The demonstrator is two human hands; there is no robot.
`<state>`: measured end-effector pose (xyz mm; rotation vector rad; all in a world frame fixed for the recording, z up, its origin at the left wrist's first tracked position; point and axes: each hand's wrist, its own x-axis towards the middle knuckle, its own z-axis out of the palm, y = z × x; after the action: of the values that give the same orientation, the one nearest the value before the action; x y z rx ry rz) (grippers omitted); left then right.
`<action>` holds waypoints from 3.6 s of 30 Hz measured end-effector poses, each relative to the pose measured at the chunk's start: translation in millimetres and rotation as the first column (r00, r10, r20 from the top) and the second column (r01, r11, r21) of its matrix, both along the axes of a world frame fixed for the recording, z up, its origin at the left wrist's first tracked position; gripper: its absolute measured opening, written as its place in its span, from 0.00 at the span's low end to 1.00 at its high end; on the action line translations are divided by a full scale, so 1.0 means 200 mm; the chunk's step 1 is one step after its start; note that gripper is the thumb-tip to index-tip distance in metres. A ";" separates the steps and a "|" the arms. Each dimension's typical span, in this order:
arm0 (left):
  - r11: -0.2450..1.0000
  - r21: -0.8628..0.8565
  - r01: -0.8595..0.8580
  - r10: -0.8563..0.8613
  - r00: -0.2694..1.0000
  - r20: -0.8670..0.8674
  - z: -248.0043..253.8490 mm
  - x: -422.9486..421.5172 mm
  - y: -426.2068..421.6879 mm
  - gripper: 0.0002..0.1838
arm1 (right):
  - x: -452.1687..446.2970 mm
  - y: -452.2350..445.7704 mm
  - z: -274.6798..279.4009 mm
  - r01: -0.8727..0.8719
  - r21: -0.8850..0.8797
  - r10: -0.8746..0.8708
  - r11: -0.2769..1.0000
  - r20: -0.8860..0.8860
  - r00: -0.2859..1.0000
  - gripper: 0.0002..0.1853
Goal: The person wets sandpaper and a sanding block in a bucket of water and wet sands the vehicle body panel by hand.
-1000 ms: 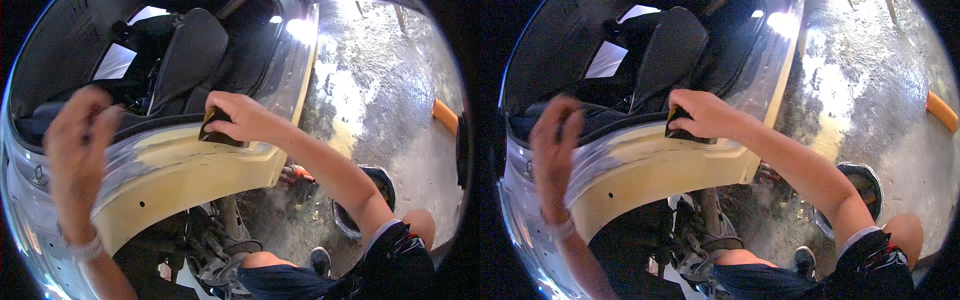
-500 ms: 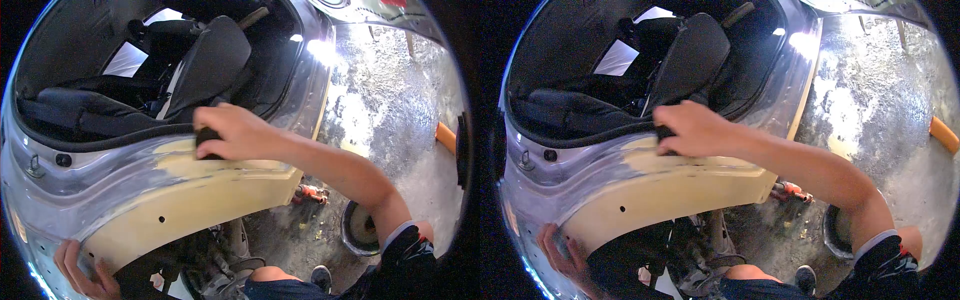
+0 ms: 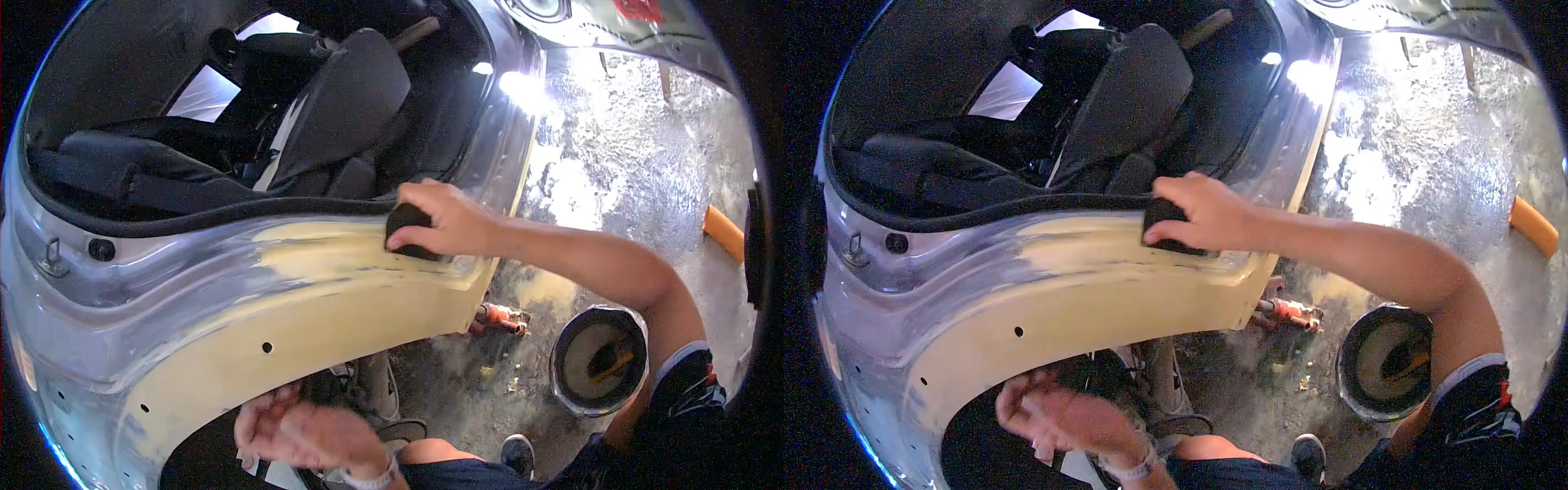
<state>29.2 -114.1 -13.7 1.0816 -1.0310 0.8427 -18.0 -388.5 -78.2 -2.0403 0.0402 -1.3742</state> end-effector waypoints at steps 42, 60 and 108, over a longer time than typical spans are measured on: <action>0.923 0.006 0.384 -0.342 0.829 -0.443 -0.15 -0.04 -0.25 0.28 | 0.12 0.08 0.37 0.130 -0.373 -0.049 0.919 0.221 0.974 0.22; 0.937 -0.062 0.344 -0.330 0.811 -0.483 -0.13 -0.08 -0.30 0.31 | 0.03 -0.04 -0.07 0.161 -0.278 -0.139 0.947 0.094 0.986 0.26; 0.904 -0.034 0.426 -0.407 0.835 -0.370 -0.17 0.01 -0.27 0.26 | -0.81 0.44 -2.07 -0.733 0.048 -0.123 0.679 -0.976 -0.178 0.21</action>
<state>31.4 -167.7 -48.6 0.9587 -0.9195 0.2437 -180.1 -301.3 -492.3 -2.7577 -0.3503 1.0373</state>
